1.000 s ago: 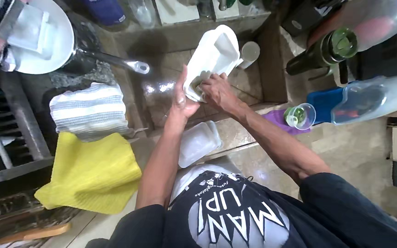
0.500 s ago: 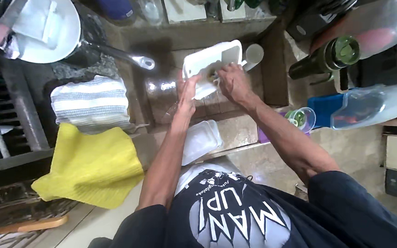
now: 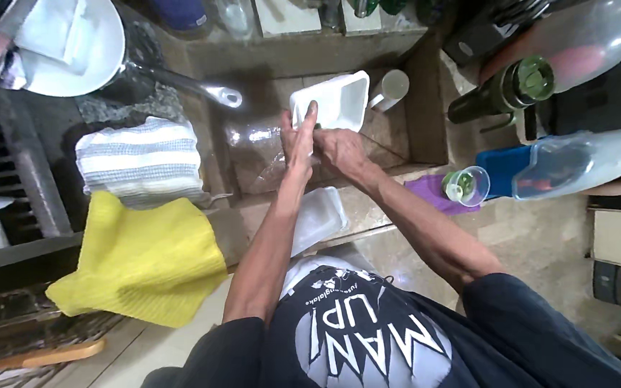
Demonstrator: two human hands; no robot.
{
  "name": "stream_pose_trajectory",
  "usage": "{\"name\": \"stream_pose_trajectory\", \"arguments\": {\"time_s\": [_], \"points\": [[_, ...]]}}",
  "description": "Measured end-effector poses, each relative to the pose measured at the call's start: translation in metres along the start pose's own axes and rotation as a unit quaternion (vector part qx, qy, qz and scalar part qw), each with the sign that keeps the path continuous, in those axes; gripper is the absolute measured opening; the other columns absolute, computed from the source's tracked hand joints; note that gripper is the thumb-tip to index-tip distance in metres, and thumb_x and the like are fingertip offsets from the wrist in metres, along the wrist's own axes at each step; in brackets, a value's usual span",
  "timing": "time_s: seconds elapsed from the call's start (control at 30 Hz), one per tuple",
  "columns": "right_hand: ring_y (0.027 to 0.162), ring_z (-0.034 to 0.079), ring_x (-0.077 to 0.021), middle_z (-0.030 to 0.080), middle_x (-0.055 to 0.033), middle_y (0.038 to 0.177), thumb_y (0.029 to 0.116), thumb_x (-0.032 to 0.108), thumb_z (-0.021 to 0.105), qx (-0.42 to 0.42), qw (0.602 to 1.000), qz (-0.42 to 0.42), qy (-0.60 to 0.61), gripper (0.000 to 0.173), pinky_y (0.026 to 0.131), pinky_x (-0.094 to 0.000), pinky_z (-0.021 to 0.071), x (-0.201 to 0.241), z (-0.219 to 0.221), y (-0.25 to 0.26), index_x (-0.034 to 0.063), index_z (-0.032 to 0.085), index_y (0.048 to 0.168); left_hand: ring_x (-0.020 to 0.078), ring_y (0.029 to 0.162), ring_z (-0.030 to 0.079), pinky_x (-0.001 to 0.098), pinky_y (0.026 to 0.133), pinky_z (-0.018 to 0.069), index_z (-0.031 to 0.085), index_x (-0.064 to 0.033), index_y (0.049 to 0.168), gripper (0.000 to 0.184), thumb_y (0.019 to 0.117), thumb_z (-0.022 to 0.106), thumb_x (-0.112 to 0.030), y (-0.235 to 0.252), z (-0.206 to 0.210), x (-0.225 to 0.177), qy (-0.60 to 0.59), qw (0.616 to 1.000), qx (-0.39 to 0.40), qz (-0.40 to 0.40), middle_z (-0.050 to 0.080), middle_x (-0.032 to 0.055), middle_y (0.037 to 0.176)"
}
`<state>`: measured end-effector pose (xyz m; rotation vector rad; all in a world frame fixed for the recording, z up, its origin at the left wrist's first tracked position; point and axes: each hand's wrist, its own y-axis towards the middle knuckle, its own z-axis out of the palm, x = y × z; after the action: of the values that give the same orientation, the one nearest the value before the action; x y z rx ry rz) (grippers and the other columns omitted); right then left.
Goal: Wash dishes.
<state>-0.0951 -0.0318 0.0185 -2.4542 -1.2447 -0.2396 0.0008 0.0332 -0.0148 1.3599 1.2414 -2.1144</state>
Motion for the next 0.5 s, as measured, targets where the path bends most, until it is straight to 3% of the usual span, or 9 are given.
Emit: {"name": "stream_pose_trajectory", "arguments": {"time_s": [0.07,0.13,0.2,0.27,0.37,0.43,0.5], "points": [[0.098,0.071,-0.0415,0.074,-0.0159,0.109,0.1018,0.024,0.055,0.015,1.000,0.025,0.002,0.031,0.079,-0.0658,0.0531,-0.017,-0.010,0.006,0.0209,0.070,0.129,0.0242,0.123,0.061,0.0466,0.102,0.0542,0.043,-0.0095,0.150,0.075,0.0931,0.071,-0.049,0.000,-0.005,-0.008,-0.006,1.000,0.002,0.001,0.059,0.0163,0.137],[0.101,0.070,-0.0421,0.073,-0.0169,0.112,0.1010,0.022,0.053,0.002,0.998,0.056,-0.010,0.035,0.083,-0.0653,0.0526,-0.031,-0.014,0.007,0.0215,0.068,0.133,0.0241,0.122,0.062,0.0464,0.100,0.0560,0.044,-0.0086,0.148,0.071,0.0946,0.071,-0.046,-0.003,-0.010,-0.014,-0.028,1.000,0.001,0.009,0.059,0.0160,0.137],[0.100,0.071,-0.0395,0.074,-0.0148,0.113,0.0990,0.020,0.057,-0.020,0.999,0.040,0.023,0.034,0.083,-0.0646,0.0540,-0.019,-0.003,0.004,0.0193,0.069,0.131,0.0238,0.121,0.062,0.0460,0.100,0.0561,0.043,-0.0096,0.149,0.069,0.0960,0.069,-0.046,-0.003,-0.007,-0.014,-0.047,0.999,-0.003,0.002,0.060,0.0156,0.136],[0.091,0.073,-0.0337,0.074,-0.0115,0.111,0.0988,0.020,0.060,-0.063,0.995,-0.045,0.064,0.028,0.075,-0.0587,0.0568,-0.004,0.015,-0.002,0.0133,0.071,0.123,0.0239,0.116,0.065,0.0452,0.095,0.0575,0.045,-0.0113,0.149,0.068,0.0963,0.068,-0.048,0.002,-0.001,-0.009,-0.064,0.998,-0.009,-0.022,0.063,0.0153,0.132],[0.101,0.071,-0.0370,0.071,-0.0160,0.119,0.1013,0.017,0.055,-0.052,0.996,-0.021,0.075,0.036,0.085,-0.0611,0.0556,-0.035,0.010,0.001,0.0103,0.063,0.135,0.0256,0.119,0.065,0.0476,0.095,0.0590,0.040,-0.0133,0.153,0.071,0.0968,0.067,-0.049,0.005,-0.007,-0.011,-0.072,0.997,0.004,-0.039,0.062,0.0155,0.135],[0.107,0.070,-0.0378,0.070,-0.0189,0.122,0.1010,0.013,0.054,-0.090,0.992,0.001,0.087,0.035,0.090,-0.0593,0.0546,-0.054,0.012,0.002,0.0061,0.062,0.134,0.0258,0.119,0.065,0.0478,0.095,0.0596,0.039,-0.0122,0.152,0.073,0.0961,0.068,-0.050,0.005,-0.013,-0.017,-0.067,0.997,0.003,-0.036,0.061,0.0158,0.136],[0.105,0.070,-0.0350,0.069,-0.0181,0.124,0.1001,0.008,0.054,-0.104,0.987,-0.039,0.113,0.034,0.089,-0.0562,0.0567,-0.040,0.023,-0.004,0.0030,0.062,0.133,0.0254,0.119,0.065,0.0468,0.096,0.0589,0.040,-0.0115,0.151,0.074,0.0948,0.069,-0.051,0.005,-0.012,-0.018,-0.049,0.998,0.002,-0.034,0.061,0.0160,0.135]]}}
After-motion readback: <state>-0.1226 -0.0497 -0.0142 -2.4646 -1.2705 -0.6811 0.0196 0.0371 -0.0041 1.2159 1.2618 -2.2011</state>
